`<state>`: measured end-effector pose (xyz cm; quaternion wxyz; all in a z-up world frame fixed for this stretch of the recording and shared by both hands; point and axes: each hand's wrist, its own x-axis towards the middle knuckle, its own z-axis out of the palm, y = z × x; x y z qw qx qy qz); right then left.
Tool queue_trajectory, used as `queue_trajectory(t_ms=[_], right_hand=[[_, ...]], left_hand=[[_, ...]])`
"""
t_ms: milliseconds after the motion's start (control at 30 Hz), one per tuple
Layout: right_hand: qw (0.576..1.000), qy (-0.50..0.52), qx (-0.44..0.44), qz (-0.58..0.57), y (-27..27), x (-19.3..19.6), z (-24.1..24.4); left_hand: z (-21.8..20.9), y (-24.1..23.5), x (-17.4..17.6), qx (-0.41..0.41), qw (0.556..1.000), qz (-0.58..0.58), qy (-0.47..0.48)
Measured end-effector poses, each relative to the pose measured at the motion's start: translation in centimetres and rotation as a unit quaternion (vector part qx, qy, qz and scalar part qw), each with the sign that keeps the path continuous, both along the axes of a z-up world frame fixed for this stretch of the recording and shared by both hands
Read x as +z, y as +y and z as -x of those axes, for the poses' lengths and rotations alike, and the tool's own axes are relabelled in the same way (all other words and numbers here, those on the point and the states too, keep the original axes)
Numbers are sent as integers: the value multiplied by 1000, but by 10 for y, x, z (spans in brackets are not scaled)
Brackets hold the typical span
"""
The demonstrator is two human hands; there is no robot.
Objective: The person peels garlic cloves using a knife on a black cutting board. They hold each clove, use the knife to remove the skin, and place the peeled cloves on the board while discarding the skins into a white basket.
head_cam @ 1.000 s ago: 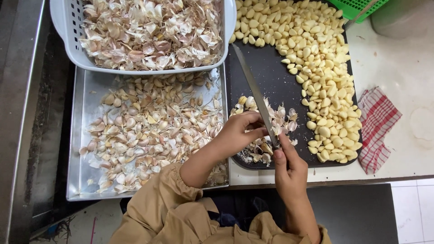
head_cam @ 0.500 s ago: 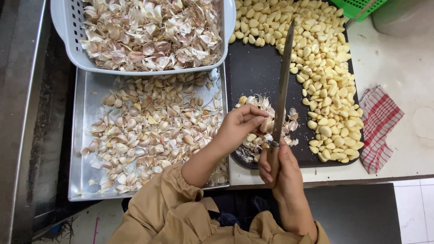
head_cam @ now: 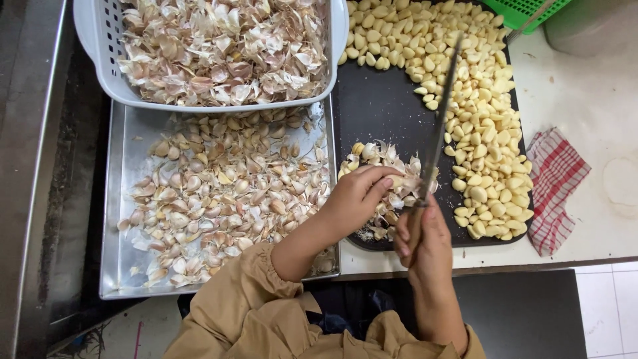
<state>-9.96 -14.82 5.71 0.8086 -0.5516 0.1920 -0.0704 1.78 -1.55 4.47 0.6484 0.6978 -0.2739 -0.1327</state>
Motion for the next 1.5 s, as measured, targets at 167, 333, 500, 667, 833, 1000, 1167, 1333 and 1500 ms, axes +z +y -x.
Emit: queue_trajectory(t_ms=[167,333,500,667,833,1000,1167,1333,1500], right_hand=[[998,-11,-56,22,-18,6,4],[985,34,13,171,-16,-1,13],[971,11,72,227,-18,-15,14],[977,-13,80,197,-18,-21,17],[994,-18,70,85,-16,-13,15],[983,6,102,-154,-8,2,13],[994,31,78,-70,1,10,11],[995,16,99,-10,2,9,11],[995,26,37,-91,0,4,5]], left_hand=[[-2,4,4,-7,1000,-8,2],[0,-3,-3,-45,995,37,87],[-5,-5,-19,-60,975,69,202],[-6,-4,-20,-66,971,107,204],[-6,-3,-15,-71,974,106,189],[-8,-1,-14,-101,958,164,213],[-3,5,0,-67,977,116,165],[-1,5,7,-39,984,80,153],[-6,3,-2,-59,955,176,230]])
